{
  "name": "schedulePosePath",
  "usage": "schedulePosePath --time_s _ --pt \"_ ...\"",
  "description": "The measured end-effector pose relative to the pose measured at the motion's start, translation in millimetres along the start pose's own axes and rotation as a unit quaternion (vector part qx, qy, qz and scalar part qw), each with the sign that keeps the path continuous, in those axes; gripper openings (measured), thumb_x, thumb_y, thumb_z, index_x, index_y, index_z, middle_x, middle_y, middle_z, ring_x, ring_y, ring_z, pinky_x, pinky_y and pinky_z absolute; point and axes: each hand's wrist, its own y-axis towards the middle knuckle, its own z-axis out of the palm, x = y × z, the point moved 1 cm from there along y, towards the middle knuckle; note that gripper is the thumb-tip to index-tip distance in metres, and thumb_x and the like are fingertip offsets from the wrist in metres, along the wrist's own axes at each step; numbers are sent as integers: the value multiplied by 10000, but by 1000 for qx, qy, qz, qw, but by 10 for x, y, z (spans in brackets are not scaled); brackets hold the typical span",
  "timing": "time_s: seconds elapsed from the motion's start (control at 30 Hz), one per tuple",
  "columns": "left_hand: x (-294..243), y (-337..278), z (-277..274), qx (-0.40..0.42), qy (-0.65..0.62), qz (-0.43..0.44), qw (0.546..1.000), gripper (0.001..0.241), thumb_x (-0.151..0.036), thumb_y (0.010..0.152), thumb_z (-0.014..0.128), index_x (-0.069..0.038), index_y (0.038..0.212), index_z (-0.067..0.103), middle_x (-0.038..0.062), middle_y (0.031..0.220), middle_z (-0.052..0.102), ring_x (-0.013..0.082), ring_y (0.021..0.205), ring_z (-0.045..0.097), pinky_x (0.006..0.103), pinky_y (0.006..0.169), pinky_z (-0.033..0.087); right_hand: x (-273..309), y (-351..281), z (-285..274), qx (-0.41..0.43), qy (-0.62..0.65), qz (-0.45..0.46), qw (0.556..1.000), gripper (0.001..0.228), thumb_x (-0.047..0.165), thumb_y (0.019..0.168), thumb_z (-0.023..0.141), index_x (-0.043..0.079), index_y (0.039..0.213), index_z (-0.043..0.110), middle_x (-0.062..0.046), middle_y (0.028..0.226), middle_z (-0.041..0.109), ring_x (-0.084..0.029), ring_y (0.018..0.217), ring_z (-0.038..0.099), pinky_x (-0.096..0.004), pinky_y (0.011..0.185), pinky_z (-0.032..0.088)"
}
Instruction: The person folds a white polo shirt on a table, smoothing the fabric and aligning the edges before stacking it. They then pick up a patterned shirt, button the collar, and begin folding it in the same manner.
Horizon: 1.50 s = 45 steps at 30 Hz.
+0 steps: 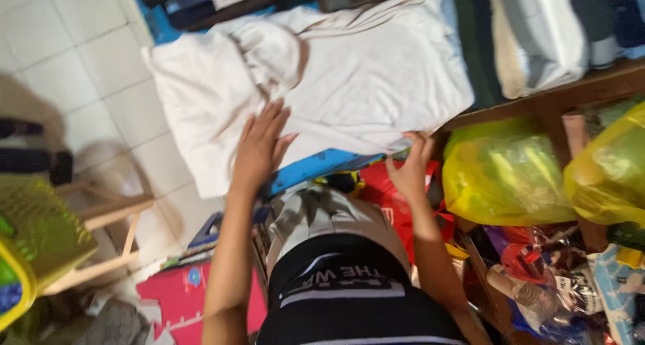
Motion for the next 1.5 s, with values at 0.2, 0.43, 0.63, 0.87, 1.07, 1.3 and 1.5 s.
schedulePosePath --time_s 0.2,0.43,0.63,0.87,1.07,1.3,1.5 --pt "-74 -240 -248 19 22 -23 999 494 -361 1012 606 -117 1441 585 85 1590 475 283 1496 398 509 1224 236 -454 -11 81 -44 -15 18 999 362 -7 898 645 59 1243 559 -176 1252 565 -396 1209 564 -451 1052 441" --pt "-31 -341 -336 -10 23 -53 998 233 -202 1003 645 -77 1199 659 84 1421 608 313 1377 531 482 1207 329 -217 323 -1098 63 -196 61 977 251 18 849 675 120 1070 736 -111 1080 707 -364 1034 613 -460 905 509" --pt "-92 -283 -164 -97 53 -100 989 307 -83 1026 632 5 1316 586 158 1403 564 367 1356 498 462 1166 393 313 969 -1222 -49 -114 44 991 445 -43 1047 577 87 1472 591 -202 1494 516 -447 1367 525 -482 1139 458" --pt "-241 -243 108 -84 145 -99 981 550 -295 1079 625 -93 1564 461 92 1666 396 307 1567 333 529 1278 218 269 896 -413 17 -35 -51 998 526 165 1102 611 139 1598 437 -151 1711 284 -426 1609 252 -528 1325 251" --pt "-173 -259 23 -30 145 -131 980 720 -469 1014 605 -128 1609 386 90 1687 320 320 1567 243 553 1254 129 -2 796 -205 144 -108 11 984 528 436 1078 543 260 1573 495 -53 1726 243 -402 1597 67 -623 1246 27" --pt "-65 -403 -146 -7 112 -124 986 678 -427 980 639 -142 1560 436 129 1665 324 331 1549 245 539 1237 147 -100 872 -328 163 -118 21 979 473 392 988 664 247 1432 593 -62 1641 383 -347 1546 231 -589 1204 115" --pt "180 -774 -110 -221 68 -178 956 467 -154 1089 629 -133 1539 506 171 1683 396 335 1588 340 471 1322 261 -75 1324 -277 142 -93 -169 971 470 132 1022 690 157 1490 657 -95 1638 493 -372 1524 353 -497 1232 251"
